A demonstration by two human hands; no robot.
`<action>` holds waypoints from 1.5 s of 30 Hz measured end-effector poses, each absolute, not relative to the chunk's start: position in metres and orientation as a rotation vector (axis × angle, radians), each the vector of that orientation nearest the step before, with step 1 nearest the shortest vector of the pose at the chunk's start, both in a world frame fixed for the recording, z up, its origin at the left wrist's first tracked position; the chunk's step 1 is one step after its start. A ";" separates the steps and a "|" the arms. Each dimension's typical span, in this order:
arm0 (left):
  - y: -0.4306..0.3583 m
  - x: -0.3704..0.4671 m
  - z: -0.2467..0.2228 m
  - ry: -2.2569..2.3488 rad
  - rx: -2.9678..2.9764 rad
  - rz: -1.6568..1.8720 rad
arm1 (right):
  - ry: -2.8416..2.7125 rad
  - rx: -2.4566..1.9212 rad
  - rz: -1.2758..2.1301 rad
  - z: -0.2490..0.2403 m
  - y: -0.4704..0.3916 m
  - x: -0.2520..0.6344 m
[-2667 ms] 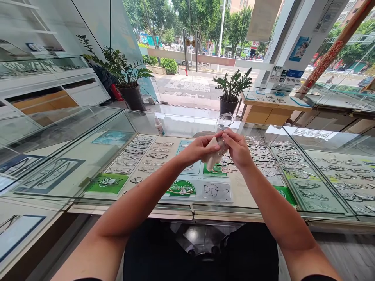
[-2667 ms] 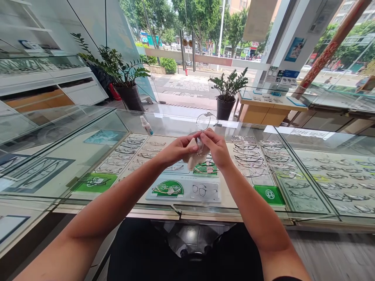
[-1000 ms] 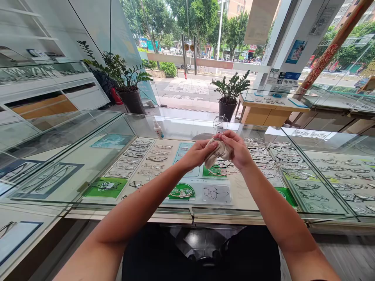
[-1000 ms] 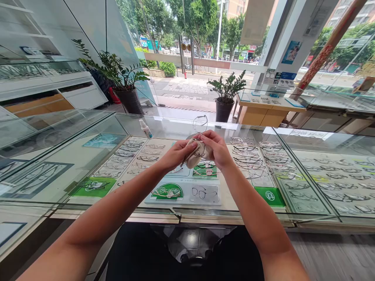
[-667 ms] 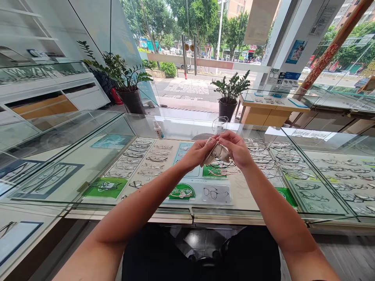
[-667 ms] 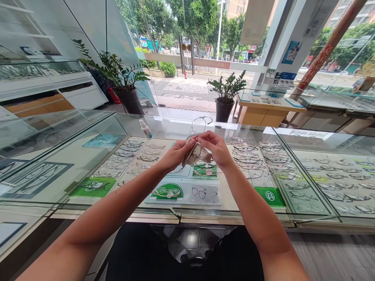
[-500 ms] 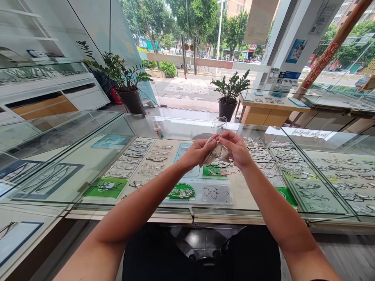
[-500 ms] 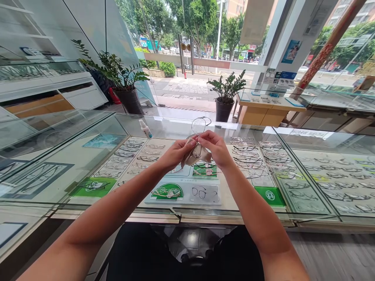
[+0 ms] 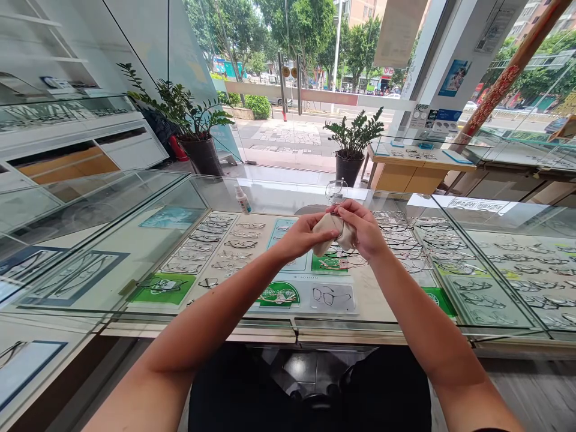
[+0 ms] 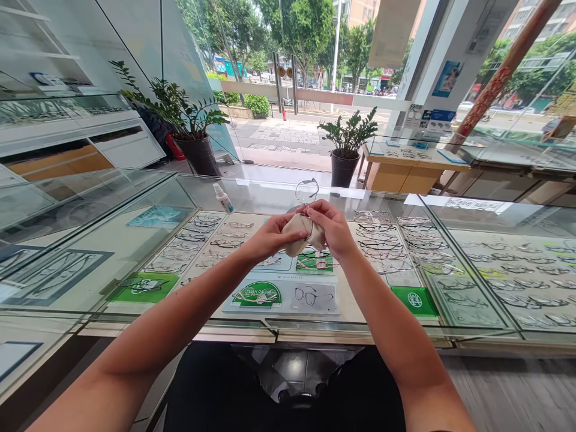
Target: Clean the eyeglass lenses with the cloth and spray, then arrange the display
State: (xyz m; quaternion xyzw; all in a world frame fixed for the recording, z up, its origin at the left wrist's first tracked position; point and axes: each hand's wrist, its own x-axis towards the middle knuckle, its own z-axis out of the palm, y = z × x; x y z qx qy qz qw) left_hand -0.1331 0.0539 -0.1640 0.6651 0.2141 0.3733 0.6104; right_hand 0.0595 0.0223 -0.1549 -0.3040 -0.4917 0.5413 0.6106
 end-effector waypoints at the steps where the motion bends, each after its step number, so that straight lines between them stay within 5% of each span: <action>1: 0.053 -0.132 -0.163 0.499 1.527 0.871 | -1.132 -0.695 1.256 -0.155 0.022 0.059; 22: 0.046 -0.116 -0.163 0.573 1.514 1.190 | -1.230 -0.638 1.198 -0.157 0.022 0.052; 34: 0.053 -0.138 -0.153 0.347 1.578 0.734 | -1.041 -0.653 1.271 -0.148 0.019 0.055; 45: 0.050 -0.128 -0.160 0.537 1.544 0.959 | -1.029 -0.633 1.295 -0.151 0.019 0.049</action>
